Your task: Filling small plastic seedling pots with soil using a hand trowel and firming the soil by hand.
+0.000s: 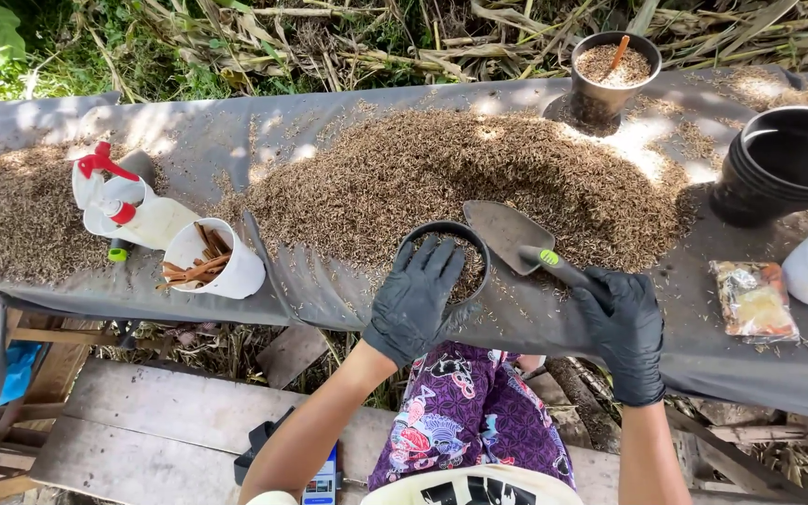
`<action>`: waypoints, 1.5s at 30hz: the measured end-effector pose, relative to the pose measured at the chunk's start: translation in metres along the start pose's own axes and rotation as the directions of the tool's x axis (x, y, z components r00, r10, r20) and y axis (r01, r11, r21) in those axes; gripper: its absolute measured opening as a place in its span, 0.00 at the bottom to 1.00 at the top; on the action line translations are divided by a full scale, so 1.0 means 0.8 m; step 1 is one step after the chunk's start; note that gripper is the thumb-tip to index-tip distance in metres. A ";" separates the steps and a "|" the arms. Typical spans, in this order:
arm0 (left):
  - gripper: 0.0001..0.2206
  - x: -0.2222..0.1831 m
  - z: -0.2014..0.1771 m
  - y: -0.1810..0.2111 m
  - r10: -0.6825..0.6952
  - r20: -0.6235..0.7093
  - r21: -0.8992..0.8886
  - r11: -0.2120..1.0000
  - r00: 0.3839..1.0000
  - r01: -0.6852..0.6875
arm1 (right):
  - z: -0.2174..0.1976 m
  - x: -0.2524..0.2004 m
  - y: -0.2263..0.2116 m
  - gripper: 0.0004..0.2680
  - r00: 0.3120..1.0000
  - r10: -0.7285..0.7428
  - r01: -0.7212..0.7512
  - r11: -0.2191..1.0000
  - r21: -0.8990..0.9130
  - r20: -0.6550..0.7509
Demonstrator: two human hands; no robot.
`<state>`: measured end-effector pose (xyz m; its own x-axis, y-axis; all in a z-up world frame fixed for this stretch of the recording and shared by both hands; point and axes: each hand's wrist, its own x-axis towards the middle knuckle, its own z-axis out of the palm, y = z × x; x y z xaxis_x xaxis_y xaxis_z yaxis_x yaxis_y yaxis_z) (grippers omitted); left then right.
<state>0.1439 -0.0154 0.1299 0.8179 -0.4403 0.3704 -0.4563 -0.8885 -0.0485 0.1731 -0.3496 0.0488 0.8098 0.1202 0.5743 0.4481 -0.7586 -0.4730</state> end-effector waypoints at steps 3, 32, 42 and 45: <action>0.32 -0.015 0.008 -0.011 0.022 0.014 0.011 1.000 1.000 -0.022 | 0.000 0.000 0.000 0.12 1.000 -0.006 0.005 1.000 -0.030 -0.011; 0.29 -0.041 0.001 -0.033 0.037 -0.054 -0.113 0.993 0.998 -0.043 | 0.098 0.076 -0.145 0.24 0.702 -0.576 0.644 0.764 -0.028 0.419; 0.28 -0.048 -0.002 -0.028 0.040 -0.137 -0.166 0.984 0.990 -0.063 | 0.038 0.112 -0.205 0.22 0.727 -0.586 0.585 0.801 0.124 0.358; 0.24 -0.048 -0.003 -0.020 0.036 -0.228 -0.171 0.982 0.973 -0.077 | 0.076 0.101 -0.172 0.24 0.710 -0.627 0.645 0.761 0.060 0.319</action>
<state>0.1191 0.0163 0.1187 0.6991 -0.4312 0.5704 -0.5711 -0.8167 0.0825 0.1998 -0.1966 0.1200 0.4150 0.7656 0.4915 0.8866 -0.4615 -0.0297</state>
